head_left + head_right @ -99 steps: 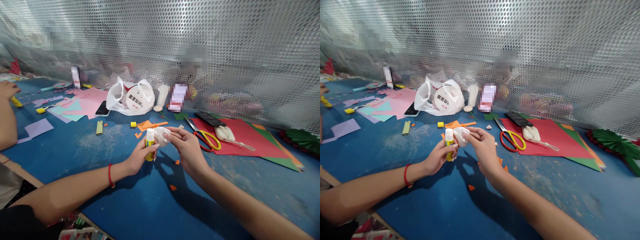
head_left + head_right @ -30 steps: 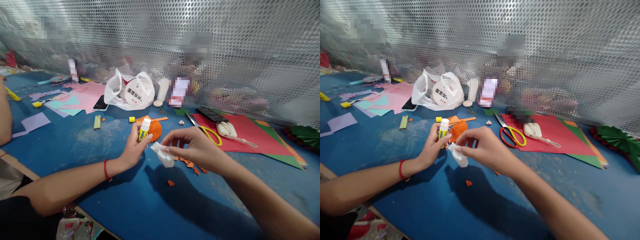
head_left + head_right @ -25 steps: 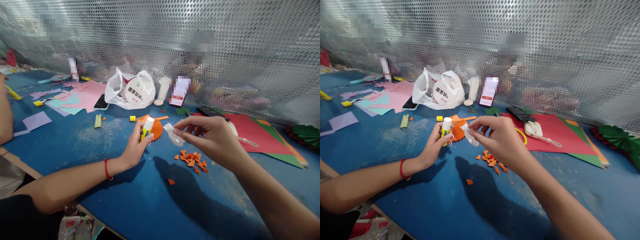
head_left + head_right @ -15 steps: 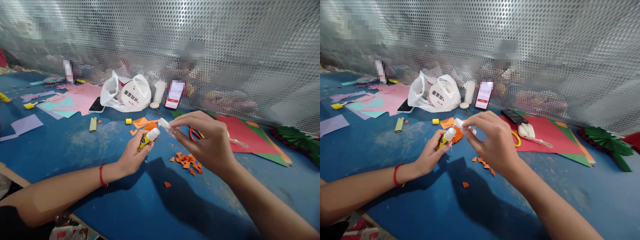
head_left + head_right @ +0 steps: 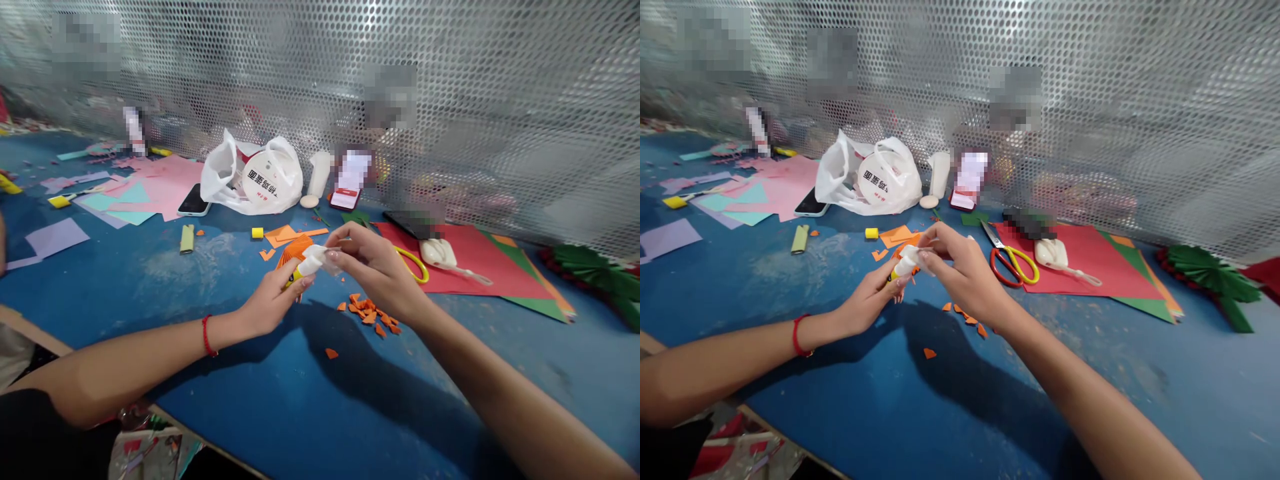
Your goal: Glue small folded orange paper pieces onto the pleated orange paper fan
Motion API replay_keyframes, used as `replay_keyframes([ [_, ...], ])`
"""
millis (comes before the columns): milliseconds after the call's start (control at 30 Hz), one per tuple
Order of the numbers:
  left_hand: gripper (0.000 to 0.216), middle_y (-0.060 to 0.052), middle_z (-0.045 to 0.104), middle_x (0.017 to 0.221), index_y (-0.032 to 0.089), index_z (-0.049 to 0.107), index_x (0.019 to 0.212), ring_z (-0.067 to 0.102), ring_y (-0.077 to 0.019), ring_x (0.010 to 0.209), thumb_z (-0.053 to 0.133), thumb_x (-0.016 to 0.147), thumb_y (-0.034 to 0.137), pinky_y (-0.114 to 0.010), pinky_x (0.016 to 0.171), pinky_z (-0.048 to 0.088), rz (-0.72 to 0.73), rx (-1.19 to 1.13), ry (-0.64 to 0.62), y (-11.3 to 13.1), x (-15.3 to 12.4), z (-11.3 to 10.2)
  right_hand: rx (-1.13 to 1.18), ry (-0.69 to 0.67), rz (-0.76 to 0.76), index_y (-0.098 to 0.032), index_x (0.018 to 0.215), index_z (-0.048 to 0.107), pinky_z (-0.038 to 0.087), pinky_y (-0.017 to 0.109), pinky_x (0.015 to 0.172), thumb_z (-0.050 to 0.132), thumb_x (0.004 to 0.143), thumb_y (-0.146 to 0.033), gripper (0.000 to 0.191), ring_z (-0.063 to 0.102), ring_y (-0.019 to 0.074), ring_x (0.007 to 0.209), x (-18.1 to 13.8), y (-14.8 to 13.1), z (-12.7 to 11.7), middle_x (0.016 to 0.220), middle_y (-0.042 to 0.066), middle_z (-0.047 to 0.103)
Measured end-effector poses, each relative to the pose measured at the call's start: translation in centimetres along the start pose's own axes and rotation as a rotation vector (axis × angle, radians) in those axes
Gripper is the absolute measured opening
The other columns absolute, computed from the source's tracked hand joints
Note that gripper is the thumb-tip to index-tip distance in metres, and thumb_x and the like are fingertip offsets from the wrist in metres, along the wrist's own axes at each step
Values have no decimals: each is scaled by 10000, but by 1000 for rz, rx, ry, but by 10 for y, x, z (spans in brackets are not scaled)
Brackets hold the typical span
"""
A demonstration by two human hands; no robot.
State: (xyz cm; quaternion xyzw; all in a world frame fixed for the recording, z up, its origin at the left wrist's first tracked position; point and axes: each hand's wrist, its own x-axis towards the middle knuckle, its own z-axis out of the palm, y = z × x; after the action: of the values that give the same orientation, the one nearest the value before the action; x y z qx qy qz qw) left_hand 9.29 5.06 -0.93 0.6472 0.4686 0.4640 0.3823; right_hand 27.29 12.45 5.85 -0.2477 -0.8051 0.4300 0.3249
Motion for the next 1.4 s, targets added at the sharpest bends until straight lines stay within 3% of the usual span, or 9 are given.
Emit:
replay_keyframes([
  [167,354,39,495,645,181,492,844,496,-111,592,440,977,504,-242,588,381,-91,-24,-64,1,1,1,117,24,112,-189,880,543,376,259,547,587,860,-300,121,511,119,581,5,10,-1,674,-14,612],
  [433,356,44,510,634,175,494,856,491,-108,590,423,989,497,-246,592,360,-85,77,-107,0,0,0,254,54,221,-173,844,555,357,230,484,658,753,-310,194,509,99,502,9,12,-4,626,-12,626],
  [833,328,50,512,639,178,506,883,498,-99,586,441,988,482,-242,578,362,-89,96,-144,-1,-1,-1,238,72,307,-164,820,567,272,211,428,672,753,-271,163,436,72,432,9,5,-6,522,-50,550],
  [1400,324,41,531,638,177,508,865,506,-107,590,445,988,471,-248,591,362,-78,118,-143,-2,-2,-1,267,137,405,-164,766,597,308,233,475,698,703,-282,167,446,85,488,10,-1,-7,586,-25,582],
])
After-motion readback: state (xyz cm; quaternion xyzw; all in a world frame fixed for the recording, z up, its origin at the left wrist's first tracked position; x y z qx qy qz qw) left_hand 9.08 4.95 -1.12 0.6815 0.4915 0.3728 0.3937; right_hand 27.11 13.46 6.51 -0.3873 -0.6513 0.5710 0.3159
